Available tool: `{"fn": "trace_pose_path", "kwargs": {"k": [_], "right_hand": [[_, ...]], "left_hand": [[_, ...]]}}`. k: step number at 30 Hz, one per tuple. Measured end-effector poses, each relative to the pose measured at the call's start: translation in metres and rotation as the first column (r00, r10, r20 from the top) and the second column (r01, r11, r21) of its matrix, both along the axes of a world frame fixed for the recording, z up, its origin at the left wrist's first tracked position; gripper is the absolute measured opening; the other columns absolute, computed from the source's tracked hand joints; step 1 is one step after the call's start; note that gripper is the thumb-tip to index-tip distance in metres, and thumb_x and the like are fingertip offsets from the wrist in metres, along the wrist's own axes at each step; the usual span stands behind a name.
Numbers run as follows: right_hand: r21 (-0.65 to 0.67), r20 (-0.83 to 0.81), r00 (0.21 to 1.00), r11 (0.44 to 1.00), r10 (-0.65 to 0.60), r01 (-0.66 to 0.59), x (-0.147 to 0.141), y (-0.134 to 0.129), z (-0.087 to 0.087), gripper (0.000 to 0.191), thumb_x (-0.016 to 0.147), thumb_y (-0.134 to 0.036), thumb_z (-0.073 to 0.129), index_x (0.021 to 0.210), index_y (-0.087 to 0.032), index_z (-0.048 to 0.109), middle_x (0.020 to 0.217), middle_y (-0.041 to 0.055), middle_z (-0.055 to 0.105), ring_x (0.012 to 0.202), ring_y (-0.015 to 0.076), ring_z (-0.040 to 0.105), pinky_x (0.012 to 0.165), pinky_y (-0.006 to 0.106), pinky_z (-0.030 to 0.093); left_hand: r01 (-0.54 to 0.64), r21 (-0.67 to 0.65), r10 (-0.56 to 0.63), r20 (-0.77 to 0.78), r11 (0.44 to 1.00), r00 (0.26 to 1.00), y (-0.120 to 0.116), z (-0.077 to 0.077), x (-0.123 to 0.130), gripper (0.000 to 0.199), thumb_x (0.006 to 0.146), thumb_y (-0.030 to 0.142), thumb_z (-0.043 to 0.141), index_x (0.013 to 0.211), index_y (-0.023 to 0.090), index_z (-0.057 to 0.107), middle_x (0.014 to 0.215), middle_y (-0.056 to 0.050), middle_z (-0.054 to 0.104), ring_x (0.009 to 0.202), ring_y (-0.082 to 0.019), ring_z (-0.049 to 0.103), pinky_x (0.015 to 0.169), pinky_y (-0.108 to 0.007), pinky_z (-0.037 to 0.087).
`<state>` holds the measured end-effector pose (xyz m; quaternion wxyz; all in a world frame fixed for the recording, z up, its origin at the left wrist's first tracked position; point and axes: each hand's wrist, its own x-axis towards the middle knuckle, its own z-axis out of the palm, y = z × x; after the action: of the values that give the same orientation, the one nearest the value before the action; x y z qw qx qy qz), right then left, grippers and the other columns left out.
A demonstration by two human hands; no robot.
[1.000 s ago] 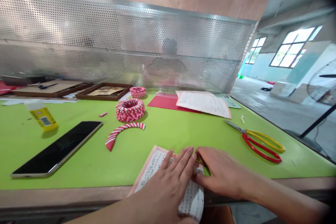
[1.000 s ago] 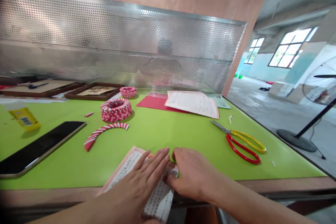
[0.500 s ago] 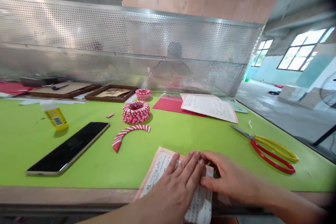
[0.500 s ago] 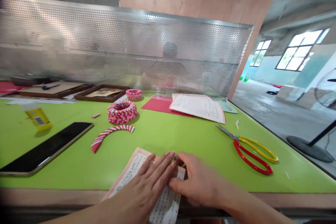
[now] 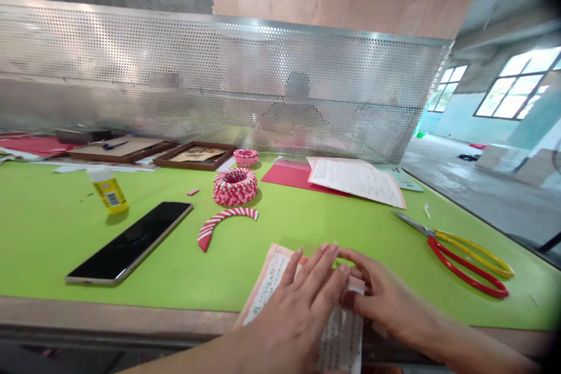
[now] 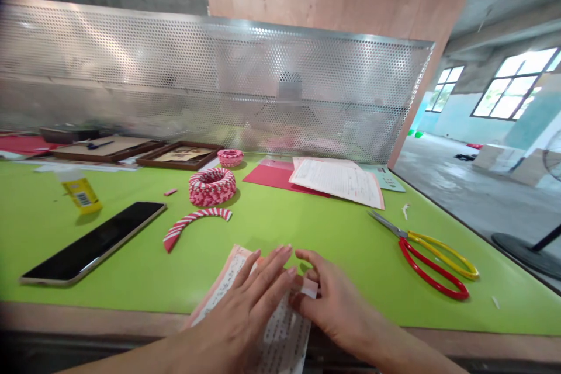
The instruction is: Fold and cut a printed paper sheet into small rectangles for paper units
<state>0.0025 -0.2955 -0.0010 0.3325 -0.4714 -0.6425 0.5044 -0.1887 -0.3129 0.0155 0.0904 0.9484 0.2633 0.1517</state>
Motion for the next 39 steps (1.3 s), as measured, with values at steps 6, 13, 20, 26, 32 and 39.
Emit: {"fn": "trace_pose_path", "kwargs": {"k": [6,13,20,26,32,39], "right_hand": [[0.053,0.038,0.999,0.998,-0.028,0.026,-0.001,-0.01,0.001,0.053,0.073,-0.031,0.054,0.121,-0.019,0.036,0.074,0.001,0.053,0.066,0.0168,0.053,0.056,0.027,0.042],[0.192,0.069,0.992,0.977,-0.106,0.091,0.004,-0.02,0.019,0.05,0.077,-0.036,0.048,0.122,-0.024,0.031,0.089,0.0029,0.053,0.086,0.0188,0.053,0.074,0.031,0.043],[0.314,0.01,0.983,0.934,-0.182,0.169,0.007,0.005,0.055,0.052,0.073,-0.037,0.055,0.12,-0.026,0.036,0.088,0.0036,0.057,0.081,0.0196,0.055,0.069,0.032,0.047],[0.133,-0.332,0.931,0.97,-0.15,0.204,0.004,0.039,0.075,0.055,0.072,-0.034,0.058,0.121,-0.027,0.034,0.088,0.002,0.06,0.081,0.017,0.057,0.068,0.028,0.046],[-0.092,-0.448,0.894,0.994,0.012,-0.059,-0.013,0.063,0.055,0.036,0.076,-0.034,0.054,0.108,-0.018,0.049,0.096,0.0083,0.062,0.081,0.02,0.059,0.068,0.032,0.046],[-0.123,-0.47,0.863,0.982,-0.185,0.143,-0.02,0.084,0.031,0.023,0.07,-0.033,0.062,0.084,-0.016,0.057,0.074,0.0047,0.067,0.065,0.0198,0.062,0.062,0.035,0.048]], "left_hand": [[-0.408,0.014,0.371,0.388,0.913,0.844,-0.007,-0.004,-0.017,0.078,0.074,0.029,0.049,0.133,0.019,-0.001,0.141,-0.012,0.005,0.127,-0.027,0.004,0.099,-0.046,0.017],[-0.498,-0.43,0.656,0.429,0.753,0.621,0.006,0.006,-0.049,0.076,0.064,0.04,0.062,0.128,0.016,0.029,0.131,-0.014,0.034,0.121,-0.031,0.027,0.096,-0.045,0.025],[0.09,-0.923,0.584,0.31,0.374,0.75,0.015,0.025,-0.054,0.029,0.071,0.04,0.057,0.075,0.012,0.065,0.076,-0.005,0.068,0.068,-0.018,0.063,0.06,-0.025,0.047],[0.214,-0.884,0.678,0.458,0.415,0.575,0.042,0.037,-0.042,0.023,0.073,0.03,0.058,0.081,0.01,0.066,0.077,-0.008,0.069,0.071,-0.019,0.063,0.067,-0.029,0.047],[0.334,-0.824,0.707,0.565,0.458,0.425,0.078,0.043,-0.029,0.024,0.073,0.026,0.06,0.087,0.007,0.064,0.078,-0.012,0.068,0.075,-0.023,0.063,0.075,-0.036,0.046],[0.375,-0.848,0.73,0.519,0.374,0.445,0.105,0.036,-0.02,0.028,0.073,0.027,0.059,0.092,0.006,0.062,0.082,-0.012,0.068,0.078,-0.022,0.063,0.078,-0.035,0.044]]}}
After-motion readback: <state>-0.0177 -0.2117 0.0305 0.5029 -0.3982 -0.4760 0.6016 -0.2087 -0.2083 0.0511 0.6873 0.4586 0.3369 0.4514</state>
